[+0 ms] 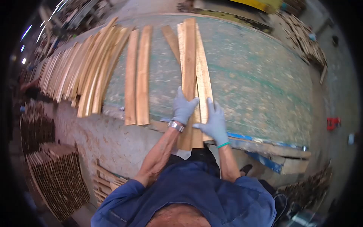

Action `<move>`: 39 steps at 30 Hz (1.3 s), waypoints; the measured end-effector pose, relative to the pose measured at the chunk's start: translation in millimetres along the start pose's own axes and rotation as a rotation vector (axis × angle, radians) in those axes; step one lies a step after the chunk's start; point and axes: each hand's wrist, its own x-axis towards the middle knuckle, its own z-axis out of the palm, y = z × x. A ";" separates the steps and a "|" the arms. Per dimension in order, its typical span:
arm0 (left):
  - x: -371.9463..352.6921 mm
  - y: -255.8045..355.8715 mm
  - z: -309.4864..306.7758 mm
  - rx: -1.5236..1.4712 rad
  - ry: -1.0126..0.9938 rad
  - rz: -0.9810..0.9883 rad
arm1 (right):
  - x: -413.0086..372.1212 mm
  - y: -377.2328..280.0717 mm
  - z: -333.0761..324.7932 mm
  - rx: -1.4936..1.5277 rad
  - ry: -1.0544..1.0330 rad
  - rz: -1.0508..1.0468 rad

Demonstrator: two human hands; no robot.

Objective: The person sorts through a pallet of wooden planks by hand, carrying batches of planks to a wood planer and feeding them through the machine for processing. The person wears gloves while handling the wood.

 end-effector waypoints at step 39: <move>115.8 -118.3 -88.1 0.391 0.279 0.088 | 1.3 173.9 -94.6 -0.149 0.444 0.318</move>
